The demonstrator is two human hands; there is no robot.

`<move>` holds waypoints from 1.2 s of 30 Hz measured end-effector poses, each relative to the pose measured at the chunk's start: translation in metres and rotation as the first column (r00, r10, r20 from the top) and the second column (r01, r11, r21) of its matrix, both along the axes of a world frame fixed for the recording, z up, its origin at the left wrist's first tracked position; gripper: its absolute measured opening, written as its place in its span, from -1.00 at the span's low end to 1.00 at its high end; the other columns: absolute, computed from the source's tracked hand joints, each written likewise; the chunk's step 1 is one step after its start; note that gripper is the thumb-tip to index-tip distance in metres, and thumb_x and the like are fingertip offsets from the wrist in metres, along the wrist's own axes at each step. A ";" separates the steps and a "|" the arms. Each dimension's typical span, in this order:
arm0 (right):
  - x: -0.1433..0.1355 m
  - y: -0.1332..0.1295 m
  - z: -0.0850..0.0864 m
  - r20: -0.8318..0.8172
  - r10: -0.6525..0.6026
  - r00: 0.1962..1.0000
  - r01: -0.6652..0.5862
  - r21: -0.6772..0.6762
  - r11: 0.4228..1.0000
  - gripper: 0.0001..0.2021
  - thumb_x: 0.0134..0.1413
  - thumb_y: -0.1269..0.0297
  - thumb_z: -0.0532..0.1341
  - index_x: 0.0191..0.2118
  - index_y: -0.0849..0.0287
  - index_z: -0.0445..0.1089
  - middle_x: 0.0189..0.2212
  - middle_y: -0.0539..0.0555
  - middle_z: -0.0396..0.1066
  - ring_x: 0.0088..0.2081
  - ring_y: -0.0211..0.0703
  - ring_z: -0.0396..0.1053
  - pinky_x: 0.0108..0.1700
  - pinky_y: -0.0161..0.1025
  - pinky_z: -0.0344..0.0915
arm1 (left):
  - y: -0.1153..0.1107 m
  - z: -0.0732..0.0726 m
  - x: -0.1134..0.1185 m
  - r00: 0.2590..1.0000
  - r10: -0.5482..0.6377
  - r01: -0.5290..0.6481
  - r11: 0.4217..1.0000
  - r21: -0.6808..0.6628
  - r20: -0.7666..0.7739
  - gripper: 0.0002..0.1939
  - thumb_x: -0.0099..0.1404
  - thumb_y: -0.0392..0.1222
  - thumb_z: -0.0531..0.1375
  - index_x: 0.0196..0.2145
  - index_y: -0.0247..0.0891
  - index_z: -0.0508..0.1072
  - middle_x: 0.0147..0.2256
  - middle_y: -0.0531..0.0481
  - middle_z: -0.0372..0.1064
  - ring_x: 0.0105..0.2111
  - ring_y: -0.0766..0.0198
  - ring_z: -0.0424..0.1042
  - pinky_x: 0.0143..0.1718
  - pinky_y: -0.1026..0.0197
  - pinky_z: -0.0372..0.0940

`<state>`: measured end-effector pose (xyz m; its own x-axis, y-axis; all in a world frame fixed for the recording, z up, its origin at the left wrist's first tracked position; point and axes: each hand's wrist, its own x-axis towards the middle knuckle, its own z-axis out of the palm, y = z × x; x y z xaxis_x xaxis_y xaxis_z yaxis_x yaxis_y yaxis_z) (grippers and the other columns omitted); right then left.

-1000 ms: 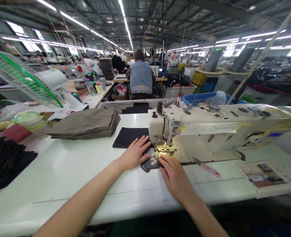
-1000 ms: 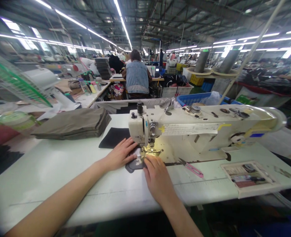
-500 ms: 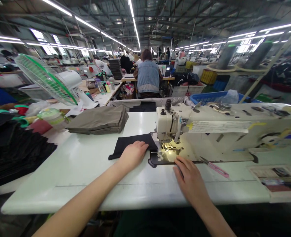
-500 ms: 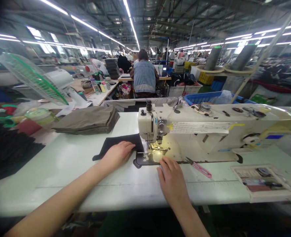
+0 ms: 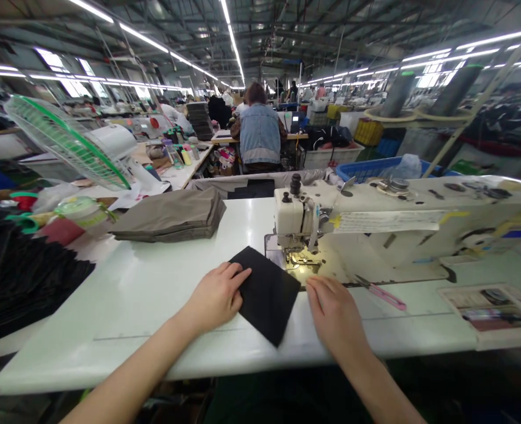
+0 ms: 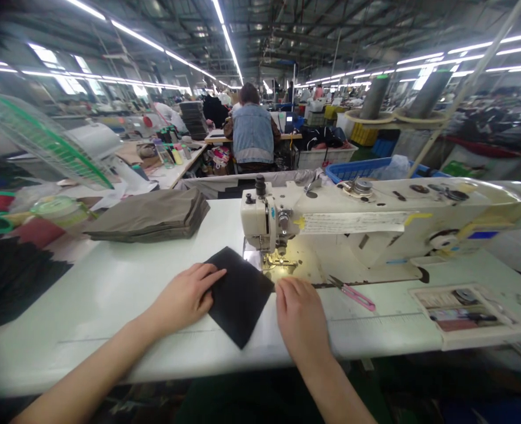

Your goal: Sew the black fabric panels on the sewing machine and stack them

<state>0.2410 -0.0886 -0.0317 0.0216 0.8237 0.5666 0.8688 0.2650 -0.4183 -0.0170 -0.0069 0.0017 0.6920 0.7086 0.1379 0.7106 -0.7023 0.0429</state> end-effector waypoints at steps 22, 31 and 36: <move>0.011 0.004 -0.020 0.182 0.273 0.945 -0.239 -0.188 0.953 -0.56 0.33 0.33 0.09 0.28 0.19 0.25 0.27 0.20 0.28 0.29 0.04 0.21 0.28 0.14 0.22 | -0.015 -0.013 0.048 0.991 -0.134 0.135 0.989 -0.055 0.024 -0.49 0.51 0.00 -0.01 0.33 -0.20 0.20 0.37 -0.17 0.05 0.37 0.00 0.03 0.34 -0.19 -0.01; 0.016 0.027 -0.014 0.106 0.299 0.948 -0.282 -0.149 0.948 -0.70 0.28 0.37 0.19 0.09 0.25 0.43 0.11 0.24 0.44 0.15 0.08 0.35 0.20 0.12 0.33 | 0.009 -0.016 0.053 0.983 -0.182 0.181 0.971 -0.159 0.007 -0.36 0.51 0.14 -0.06 0.41 -0.17 0.00 0.42 -0.12 -0.16 0.41 0.02 -0.13 0.37 -0.19 -0.14; 0.016 0.028 -0.018 0.071 0.288 0.955 -0.277 -0.131 0.952 -0.69 0.26 0.37 0.20 0.10 0.21 0.44 0.09 0.23 0.45 0.15 0.07 0.35 0.20 0.14 0.32 | 0.012 -0.015 0.054 0.983 -0.185 0.182 0.968 -0.175 0.003 -0.35 0.50 0.17 -0.06 0.41 -0.16 0.02 0.42 -0.10 -0.15 0.41 0.03 -0.13 0.38 -0.16 -0.16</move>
<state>0.2568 -0.0605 -0.0495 -0.2671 0.8499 0.4542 0.8006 0.4581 -0.3863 0.0371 0.0053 -0.0130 0.8133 0.5816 0.0136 0.5717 -0.8033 0.1672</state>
